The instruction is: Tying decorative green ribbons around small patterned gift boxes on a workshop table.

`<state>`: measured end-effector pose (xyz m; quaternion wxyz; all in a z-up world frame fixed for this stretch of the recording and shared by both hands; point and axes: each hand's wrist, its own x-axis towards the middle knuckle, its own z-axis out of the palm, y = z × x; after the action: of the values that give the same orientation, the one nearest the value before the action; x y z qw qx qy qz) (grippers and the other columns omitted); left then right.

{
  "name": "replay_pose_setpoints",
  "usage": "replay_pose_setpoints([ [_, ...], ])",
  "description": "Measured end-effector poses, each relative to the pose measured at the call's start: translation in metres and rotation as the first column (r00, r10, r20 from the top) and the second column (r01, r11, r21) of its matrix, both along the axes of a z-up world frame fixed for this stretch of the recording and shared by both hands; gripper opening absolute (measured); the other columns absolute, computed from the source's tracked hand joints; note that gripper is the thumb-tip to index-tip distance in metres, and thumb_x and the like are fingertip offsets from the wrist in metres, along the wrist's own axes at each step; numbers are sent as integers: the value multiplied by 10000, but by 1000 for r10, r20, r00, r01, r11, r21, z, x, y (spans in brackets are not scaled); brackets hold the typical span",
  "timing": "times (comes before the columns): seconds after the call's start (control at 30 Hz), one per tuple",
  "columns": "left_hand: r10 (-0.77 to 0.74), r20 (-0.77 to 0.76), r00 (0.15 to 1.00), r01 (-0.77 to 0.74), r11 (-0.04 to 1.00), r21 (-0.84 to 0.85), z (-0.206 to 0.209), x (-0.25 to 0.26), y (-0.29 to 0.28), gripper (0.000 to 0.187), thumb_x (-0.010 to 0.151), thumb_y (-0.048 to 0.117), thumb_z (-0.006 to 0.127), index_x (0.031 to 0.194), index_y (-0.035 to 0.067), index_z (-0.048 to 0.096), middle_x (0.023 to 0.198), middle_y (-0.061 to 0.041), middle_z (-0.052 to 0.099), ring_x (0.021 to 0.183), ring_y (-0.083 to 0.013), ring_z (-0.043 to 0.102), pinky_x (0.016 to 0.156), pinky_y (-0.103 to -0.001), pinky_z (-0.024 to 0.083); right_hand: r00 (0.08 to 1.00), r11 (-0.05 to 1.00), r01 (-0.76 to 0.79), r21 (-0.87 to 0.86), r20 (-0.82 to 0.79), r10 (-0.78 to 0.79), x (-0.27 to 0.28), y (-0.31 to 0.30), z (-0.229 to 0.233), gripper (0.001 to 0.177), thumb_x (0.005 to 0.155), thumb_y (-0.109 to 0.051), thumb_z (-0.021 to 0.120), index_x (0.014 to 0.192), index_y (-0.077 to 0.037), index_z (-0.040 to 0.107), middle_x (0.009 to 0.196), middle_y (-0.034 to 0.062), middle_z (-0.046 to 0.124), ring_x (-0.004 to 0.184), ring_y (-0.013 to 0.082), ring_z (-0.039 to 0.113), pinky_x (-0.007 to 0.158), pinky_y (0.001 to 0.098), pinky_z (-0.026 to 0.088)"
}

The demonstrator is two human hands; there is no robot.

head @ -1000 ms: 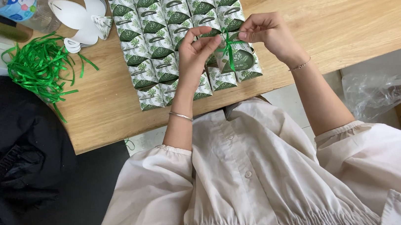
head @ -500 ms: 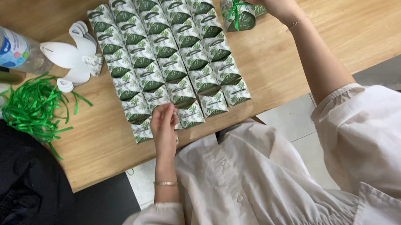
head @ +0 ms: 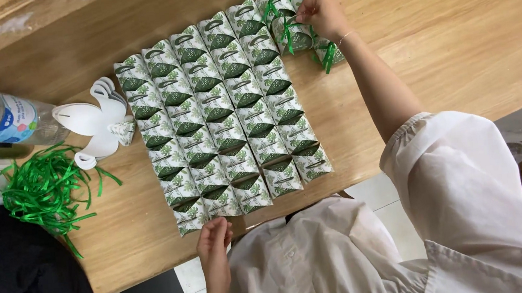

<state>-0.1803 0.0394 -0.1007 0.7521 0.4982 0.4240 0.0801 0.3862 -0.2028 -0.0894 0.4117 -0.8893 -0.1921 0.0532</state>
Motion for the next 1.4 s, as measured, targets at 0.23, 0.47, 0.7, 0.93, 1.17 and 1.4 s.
replay_pose_setpoints([
  [0.23, -32, -68, 997, 35, 999, 38, -3, 11, -5, 151, 958, 149, 686, 1067, 45, 703, 952, -46, 715, 822, -91, 624, 765, -245, 524, 954, 982, -13, -188, 293, 68, 2, 7, -22, 29, 847, -239, 844, 868, -253, 829, 823, -55, 754, 1056, 231, 563, 967, 521, 247],
  [0.47, -121, -39, 992, 122, 991, 48, 5, 16, -12, 186, 952, 140, 697, 1093, 18, 689, 973, -60, 704, 841, -104, 631, 774, -248, 531, 927, 964, 17, -264, 365, 83, -14, 4, -12, 215, 822, -205, 835, 1035, -235, 819, 846, -59, 753, 1068, 250, 540, 959, 488, 240],
  [0.7, -213, 43, 976, 197, 951, 238, 14, 17, -15, 227, 934, 120, 717, 1135, 28, 668, 974, -24, 700, 882, -86, 638, 784, -233, 523, 892, 991, 136, -18, 436, -115, -125, -9, 47, 216, 944, -86, 722, 1145, -156, 755, 1099, 13, 719, 1113, 236, 581, 1004, 460, 300],
  [0.93, -147, 29, 989, 107, 827, 553, -2, 10, 57, 194, 971, 134, 738, 1147, 64, 693, 899, 11, 676, 796, -70, 568, 725, -246, 485, 968, 983, 24, 183, 243, -69, -280, -50, 9, 113, 991, 1, 701, 1080, -35, 758, 1038, 112, 723, 1010, 247, 676, 925, 357, 511],
  [1.17, 181, 95, 979, -182, 563, 806, -81, 41, 217, 121, 934, 131, 770, 1011, 63, 708, 826, -41, 710, 768, -130, 677, 724, -277, 560, 998, 994, -37, 102, 57, 32, -356, -47, 17, 98, 1001, -29, 700, 1080, -35, 757, 1022, 109, 722, 947, 198, 690, 822, 311, 520],
  [1.4, 311, -333, 890, 142, 505, 852, -75, 80, 282, 396, 905, 201, 757, 1253, 114, 589, 1163, -170, 622, 990, -361, 669, 842, -485, 541, 980, 990, -122, -65, 147, 130, -377, -37, 58, 111, 1006, 1, 696, 1068, -55, 769, 973, 109, 717, 872, 227, 672, 824, 332, 541],
])
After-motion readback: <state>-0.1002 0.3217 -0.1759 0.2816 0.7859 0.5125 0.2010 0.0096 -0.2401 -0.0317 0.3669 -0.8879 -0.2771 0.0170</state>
